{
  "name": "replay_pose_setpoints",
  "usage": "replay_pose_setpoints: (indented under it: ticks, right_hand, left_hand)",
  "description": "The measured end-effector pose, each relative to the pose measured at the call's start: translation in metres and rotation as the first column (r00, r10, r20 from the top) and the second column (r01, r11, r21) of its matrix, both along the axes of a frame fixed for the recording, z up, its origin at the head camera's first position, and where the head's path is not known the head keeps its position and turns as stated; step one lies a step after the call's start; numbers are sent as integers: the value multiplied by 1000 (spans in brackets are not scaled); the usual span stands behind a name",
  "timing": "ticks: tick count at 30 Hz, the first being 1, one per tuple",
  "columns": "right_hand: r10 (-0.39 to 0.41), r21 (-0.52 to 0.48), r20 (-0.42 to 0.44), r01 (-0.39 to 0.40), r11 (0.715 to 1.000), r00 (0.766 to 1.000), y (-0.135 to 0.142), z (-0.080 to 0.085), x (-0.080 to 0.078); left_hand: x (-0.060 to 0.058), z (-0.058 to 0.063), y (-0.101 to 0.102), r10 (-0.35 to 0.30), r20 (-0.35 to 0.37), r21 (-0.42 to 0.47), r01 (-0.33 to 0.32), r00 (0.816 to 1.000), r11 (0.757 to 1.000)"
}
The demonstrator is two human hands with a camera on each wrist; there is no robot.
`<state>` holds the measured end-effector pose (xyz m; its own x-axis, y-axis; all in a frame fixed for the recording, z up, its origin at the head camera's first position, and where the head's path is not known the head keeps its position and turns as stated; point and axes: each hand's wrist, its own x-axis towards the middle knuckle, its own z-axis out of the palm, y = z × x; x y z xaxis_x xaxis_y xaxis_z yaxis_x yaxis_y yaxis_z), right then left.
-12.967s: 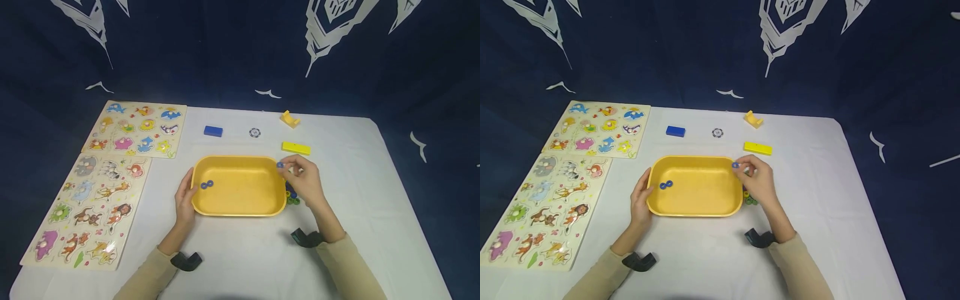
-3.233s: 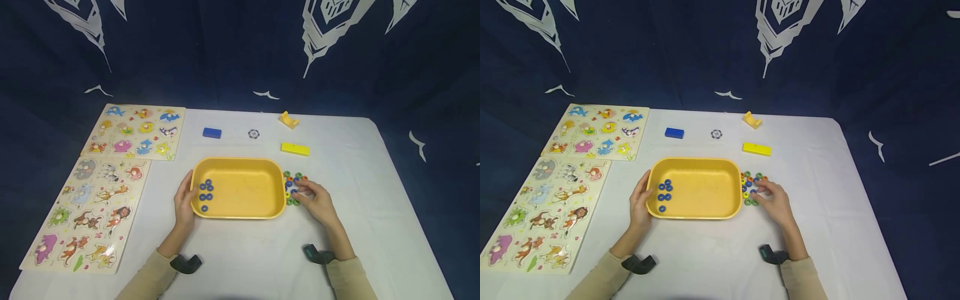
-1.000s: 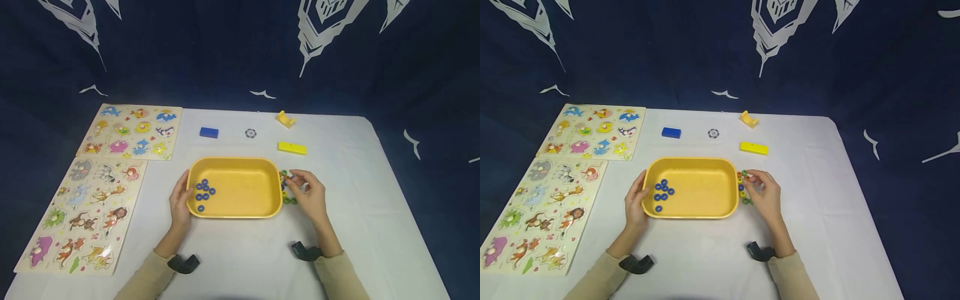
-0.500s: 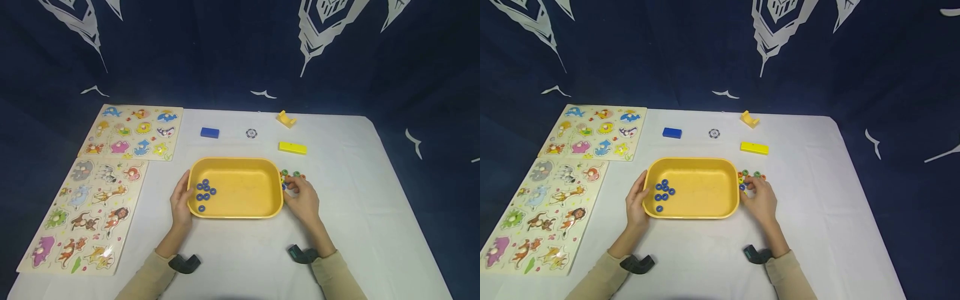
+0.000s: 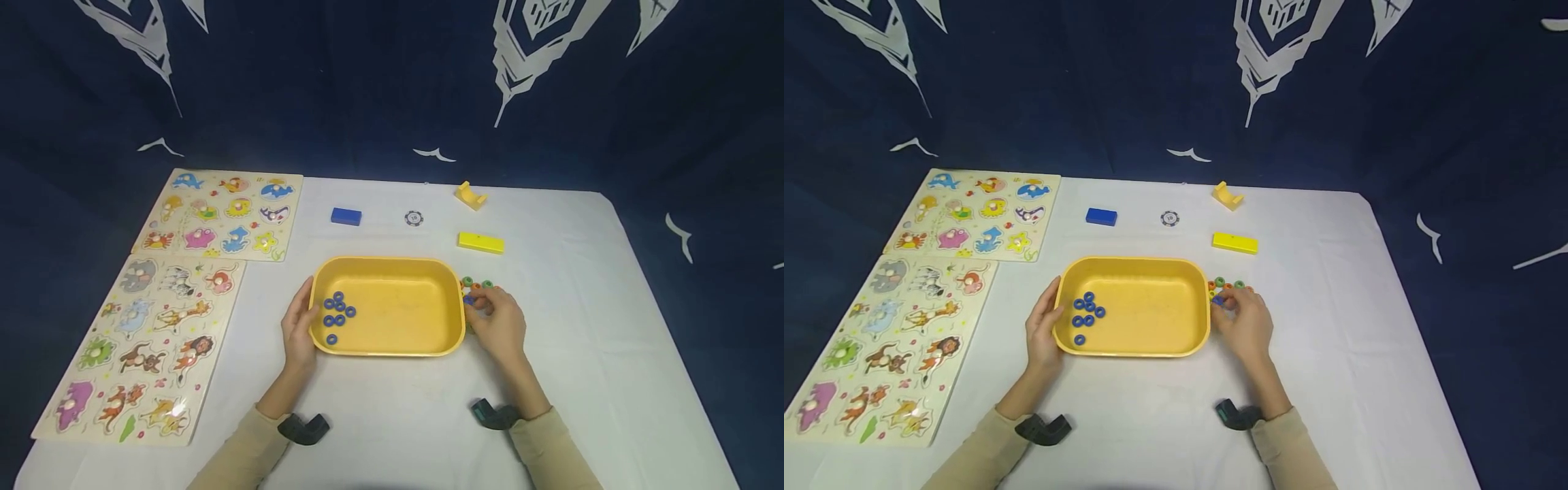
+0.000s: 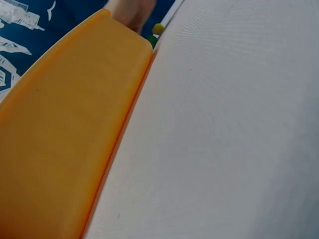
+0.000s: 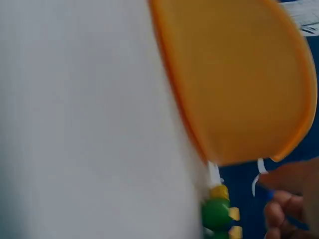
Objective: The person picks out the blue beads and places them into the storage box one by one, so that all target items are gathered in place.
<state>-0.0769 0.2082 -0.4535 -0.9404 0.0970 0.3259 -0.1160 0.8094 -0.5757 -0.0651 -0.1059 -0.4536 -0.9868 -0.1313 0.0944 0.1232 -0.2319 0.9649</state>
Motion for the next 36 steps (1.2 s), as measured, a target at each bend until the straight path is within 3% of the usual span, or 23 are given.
replay_pose_setpoints:
  ticks: [3, 6, 11, 16, 20, 27, 29, 32, 36]
  right_hand:
    - [54, -93, -59, -59, 994, 997, -4, 23, -6]
    - [174, -161, -52, -180, 970, 983, -20, 47, -15]
    - [387, -168, 97, -368, 914, 917, -75, 68, -35]
    - [451, -63, 275, -452, 890, 849, -126, 52, -47]
    - [421, 20, 375, -461, 887, 826, -147, 34, -50]
    - [465, 38, 399, -521, 853, 790, -158, 20, -51]
    - [475, 44, 387, -531, 846, 790, -158, 22, -50]
    - [468, 70, 330, -516, 854, 820, -152, 29, -46]
    - [472, 33, 133, -480, 877, 871, -132, 43, -34]
  left_hand:
    - [1, 2, 1, -2, -2, 4, 2, 1000, 1000]
    - [-1, -5, 0, -2, -8, 7, 2, 1000, 1000]
    - [-3, -9, -3, 5, -12, 14, -5, 1000, 1000]
    - [0, 2, 1, -1, 2, 14, 1, 1000, 1000]
    - [2, 5, 2, -3, 20, 3, 3, 1000, 1000]
    - [1, 2, 2, 3, 20, 3, -3, 1000, 1000]
    - [0, -2, 1, 0, 11, 10, 0, 1000, 1000]
    - [-3, -9, -1, -2, 5, 23, 2, 1000, 1000]
    - [-5, -15, -1, -1, 4, 28, 1, 1000, 1000]
